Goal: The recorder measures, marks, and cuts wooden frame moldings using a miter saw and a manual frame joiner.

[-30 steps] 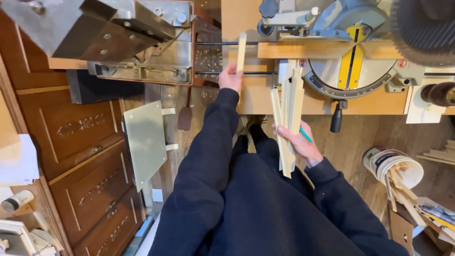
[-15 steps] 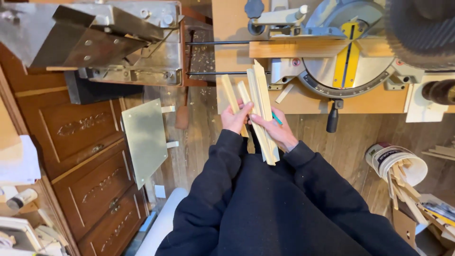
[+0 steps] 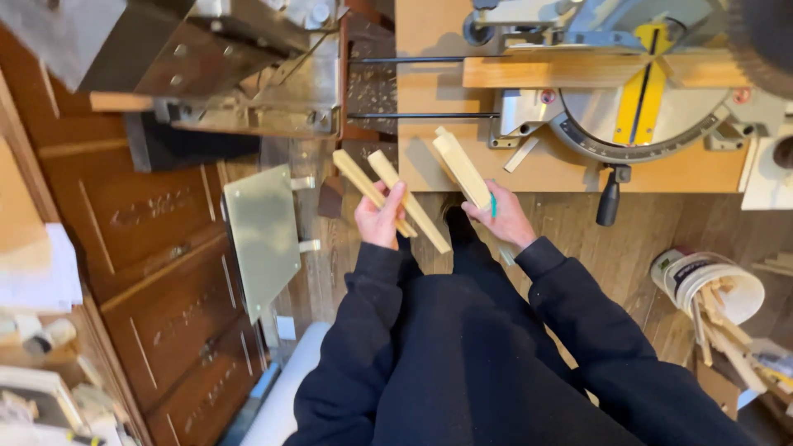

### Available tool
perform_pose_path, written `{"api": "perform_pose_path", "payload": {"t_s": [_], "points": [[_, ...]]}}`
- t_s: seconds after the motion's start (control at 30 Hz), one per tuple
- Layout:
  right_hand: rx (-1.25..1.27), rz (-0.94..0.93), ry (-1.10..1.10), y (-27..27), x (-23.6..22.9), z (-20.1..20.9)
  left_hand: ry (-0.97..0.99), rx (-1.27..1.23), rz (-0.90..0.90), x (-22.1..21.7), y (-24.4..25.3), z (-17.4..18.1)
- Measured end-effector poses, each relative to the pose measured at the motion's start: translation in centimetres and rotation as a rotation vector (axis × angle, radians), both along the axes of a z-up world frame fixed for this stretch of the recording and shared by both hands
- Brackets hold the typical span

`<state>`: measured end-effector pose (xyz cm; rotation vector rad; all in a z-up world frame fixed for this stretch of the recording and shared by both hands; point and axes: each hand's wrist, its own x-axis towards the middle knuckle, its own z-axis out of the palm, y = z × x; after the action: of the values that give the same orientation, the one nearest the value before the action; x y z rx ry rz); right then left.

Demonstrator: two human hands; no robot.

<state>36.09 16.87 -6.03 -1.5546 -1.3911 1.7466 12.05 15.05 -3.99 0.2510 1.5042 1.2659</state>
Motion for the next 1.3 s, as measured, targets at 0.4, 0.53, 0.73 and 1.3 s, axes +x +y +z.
{"api": "perform_pose_path", "payload": {"t_s": [0.4,0.53,0.73,1.3], "points": [[0.469,0.282,-0.841,4.3,18.7,1.5,-0.036,-0.113,-0.243,1.1,2.4,2.5],[0.563,0.644,-0.989,12.2,21.7,-1.0,-0.133,-0.164,-0.185,3.2,2.0,1.1],[0.780,0.605,-0.823,14.9,21.4,1.0,-0.202,-0.190,-0.200,7.4,3.8,4.3],[0.829,0.339,-0.876,10.7,22.6,0.7,-0.254,-0.131,-0.243,8.8,6.0,5.9]]}}
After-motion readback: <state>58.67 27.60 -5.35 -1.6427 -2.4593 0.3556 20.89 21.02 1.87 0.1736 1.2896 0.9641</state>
